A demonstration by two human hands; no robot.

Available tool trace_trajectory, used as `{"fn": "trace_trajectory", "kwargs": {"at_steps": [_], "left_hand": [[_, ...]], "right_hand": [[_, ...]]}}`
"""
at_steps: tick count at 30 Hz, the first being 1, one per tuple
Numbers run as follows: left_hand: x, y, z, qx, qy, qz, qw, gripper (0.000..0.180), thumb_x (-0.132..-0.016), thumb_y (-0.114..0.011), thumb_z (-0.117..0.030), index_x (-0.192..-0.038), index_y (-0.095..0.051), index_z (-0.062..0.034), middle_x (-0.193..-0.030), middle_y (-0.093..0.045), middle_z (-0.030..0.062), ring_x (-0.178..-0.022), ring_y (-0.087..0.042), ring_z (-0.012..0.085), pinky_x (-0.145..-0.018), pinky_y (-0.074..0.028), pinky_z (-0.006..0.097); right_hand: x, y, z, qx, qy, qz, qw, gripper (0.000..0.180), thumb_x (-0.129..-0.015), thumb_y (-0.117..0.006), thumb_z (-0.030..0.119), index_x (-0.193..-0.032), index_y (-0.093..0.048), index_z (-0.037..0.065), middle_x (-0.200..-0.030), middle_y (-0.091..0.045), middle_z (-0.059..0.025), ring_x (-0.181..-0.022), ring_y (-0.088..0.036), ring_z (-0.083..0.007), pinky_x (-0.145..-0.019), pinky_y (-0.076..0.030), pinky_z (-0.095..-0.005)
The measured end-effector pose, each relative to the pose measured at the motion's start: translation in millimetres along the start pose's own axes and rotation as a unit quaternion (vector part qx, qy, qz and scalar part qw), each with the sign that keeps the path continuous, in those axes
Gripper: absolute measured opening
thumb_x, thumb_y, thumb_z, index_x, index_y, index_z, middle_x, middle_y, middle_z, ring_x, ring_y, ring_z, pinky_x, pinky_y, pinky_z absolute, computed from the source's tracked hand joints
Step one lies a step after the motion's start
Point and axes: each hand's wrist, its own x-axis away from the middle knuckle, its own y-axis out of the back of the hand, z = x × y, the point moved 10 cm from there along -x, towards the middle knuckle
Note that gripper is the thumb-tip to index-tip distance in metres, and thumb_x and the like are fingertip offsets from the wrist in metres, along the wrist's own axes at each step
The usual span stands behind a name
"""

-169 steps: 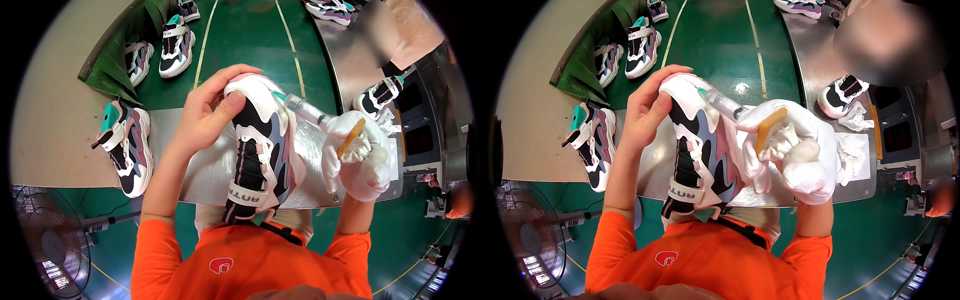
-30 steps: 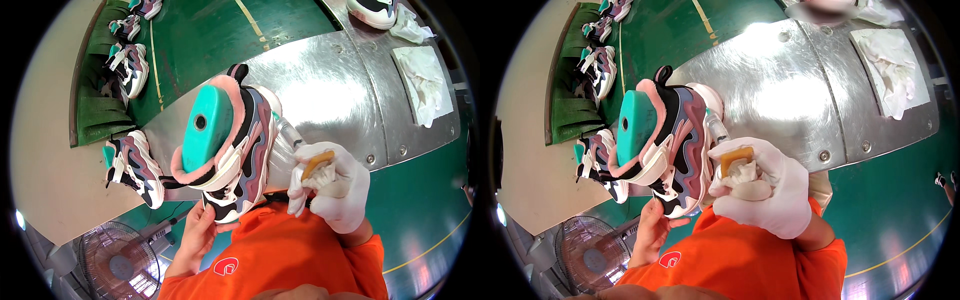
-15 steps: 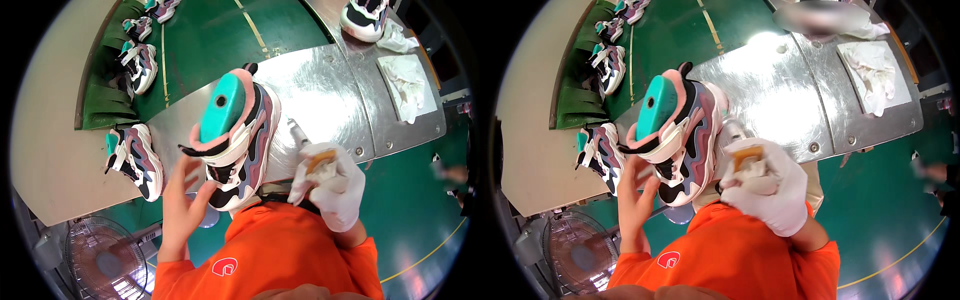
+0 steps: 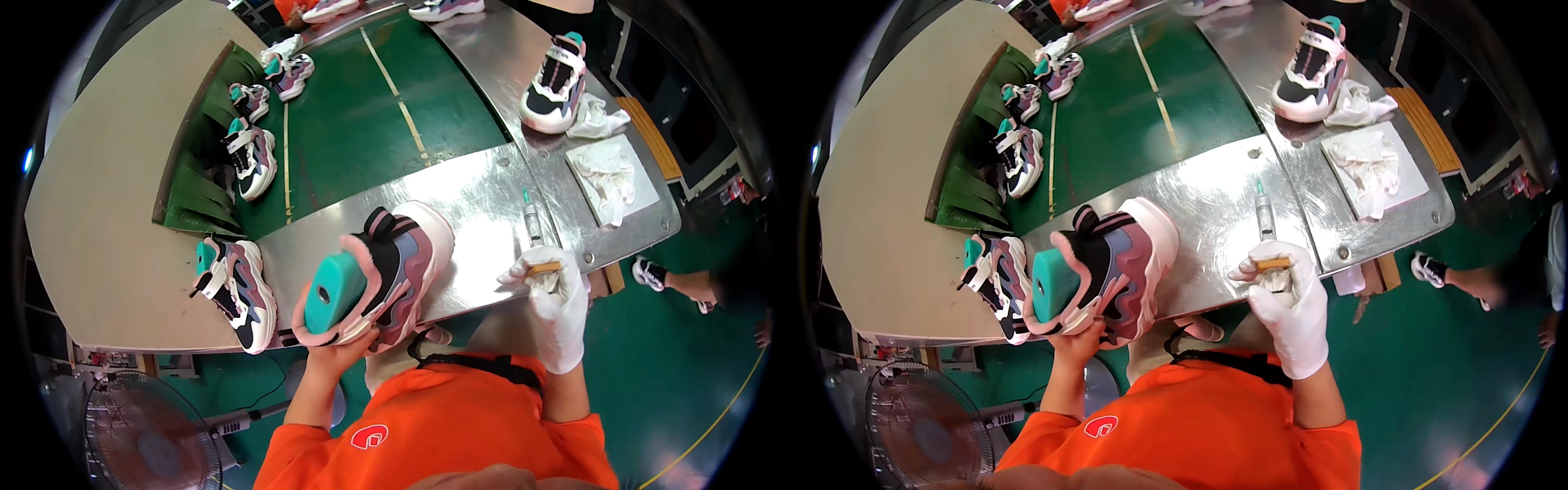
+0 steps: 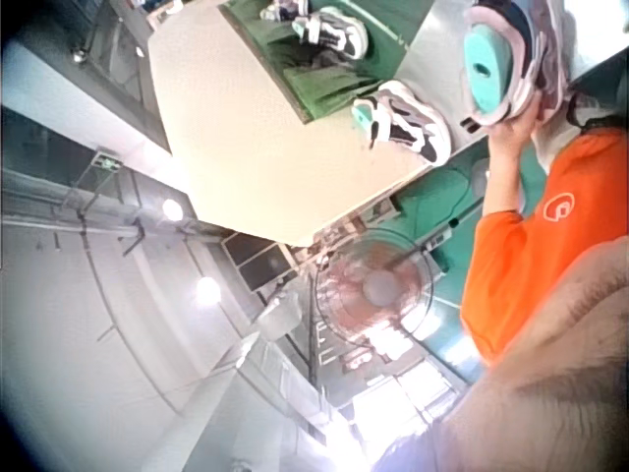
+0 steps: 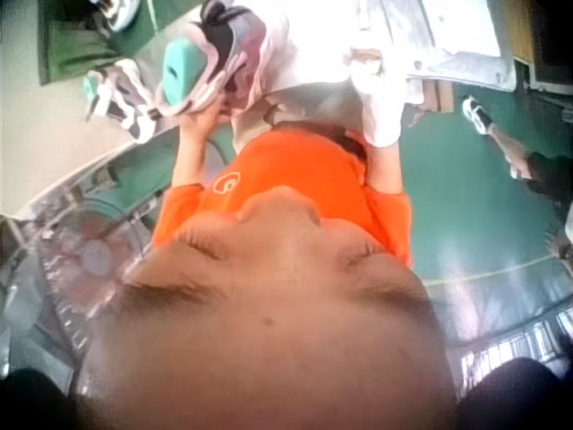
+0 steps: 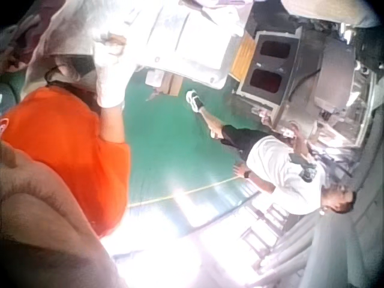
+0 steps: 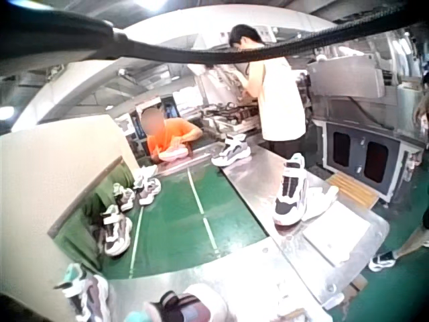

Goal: The person uses a syringe to apply glue to the seams of a multi-colored sneaker on a factory assembly line. They rotate the shoe to access different areas, then place it on the conveyor belt and pick up the next shoe to repeat the process.

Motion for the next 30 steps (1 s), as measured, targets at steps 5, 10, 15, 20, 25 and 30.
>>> {"fn": "trace_trajectory", "kwargs": {"at_steps": [5, 10, 15, 20, 25, 30], "left_hand": [[9, 6, 12, 0.08, 0.036, 0.017, 0.996, 0.077, -0.057, -0.084, -0.012, -0.126, -0.049, -0.0058, -0.118, -0.057, 0.0083, -0.106, -0.059, 0.0236, -0.095, -0.044, 0.035], [-2, -12, 16, 0.145, 0.228, 0.14, 0.953, 0.063, -0.062, -0.081, -0.016, -0.118, -0.056, -0.004, -0.113, -0.062, 0.0097, -0.102, -0.061, 0.0219, -0.091, -0.048, 0.034], [-3, -20, -7, 0.367, 0.261, 0.109, 0.886, 0.037, -0.093, -0.049, -0.02, -0.124, -0.048, 0.001, -0.108, -0.061, 0.0196, -0.088, -0.067, 0.0287, -0.076, -0.059, 0.036], [0, -11, -13, 0.459, 0.257, 0.083, 0.846, 0.037, -0.092, -0.052, -0.014, -0.125, -0.047, 0.0033, -0.111, -0.061, 0.0177, -0.096, -0.064, 0.0267, -0.083, -0.056, 0.034], [15, 26, -8, 0.087, 0.044, 0.003, 0.995, 0.078, -0.06, -0.082, -0.011, -0.129, -0.045, -0.0015, -0.121, -0.054, 0.011, -0.108, -0.057, 0.0245, -0.094, -0.046, 0.036], [34, 38, -2, 0.083, -0.009, -0.052, 0.995, 0.087, -0.056, -0.087, -0.015, -0.13, -0.043, -0.0043, -0.125, -0.047, 0.0109, -0.114, -0.053, 0.0264, -0.097, -0.044, 0.037]], "right_hand": [[7, -27, 3, 0.083, 0.005, 0.028, 0.996, 0.038, -0.078, -0.058, -0.004, -0.115, -0.053, -0.001, -0.103, -0.058, -0.0092, -0.092, -0.061, -0.0158, -0.086, -0.049, -0.0287], [5, -54, 29, 0.197, 0.105, 0.067, 0.973, 0.04, -0.078, -0.055, -0.006, -0.117, -0.057, 0.002, -0.103, -0.057, -0.0101, -0.095, -0.059, -0.017, -0.083, -0.048, -0.0278], [2, -112, 63, 0.366, 0.236, 0.173, 0.883, 0.056, -0.071, -0.049, -0.008, -0.123, -0.058, 0.011, -0.105, -0.055, -0.0163, -0.093, -0.056, -0.0308, -0.084, -0.045, -0.0358], [11, -152, 72, 0.508, 0.33, 0.171, 0.777, 0.062, -0.069, -0.053, -0.002, -0.128, -0.057, 0.014, -0.093, -0.054, -0.016, -0.086, -0.054, -0.0354, -0.077, -0.044, -0.0396], [21, -151, 56, 0.502, 0.323, 0.172, 0.784, 0.064, -0.067, -0.054, -0.003, -0.128, -0.058, 0.014, -0.089, -0.052, -0.0122, -0.08, -0.052, -0.0325, -0.071, -0.045, -0.0375], [14, -130, 57, 0.415, 0.289, 0.146, 0.851, 0.057, -0.067, -0.053, -0.009, -0.12, -0.062, 0.01, -0.099, -0.053, -0.0147, -0.083, -0.055, -0.0288, -0.073, -0.047, -0.0324]]}}
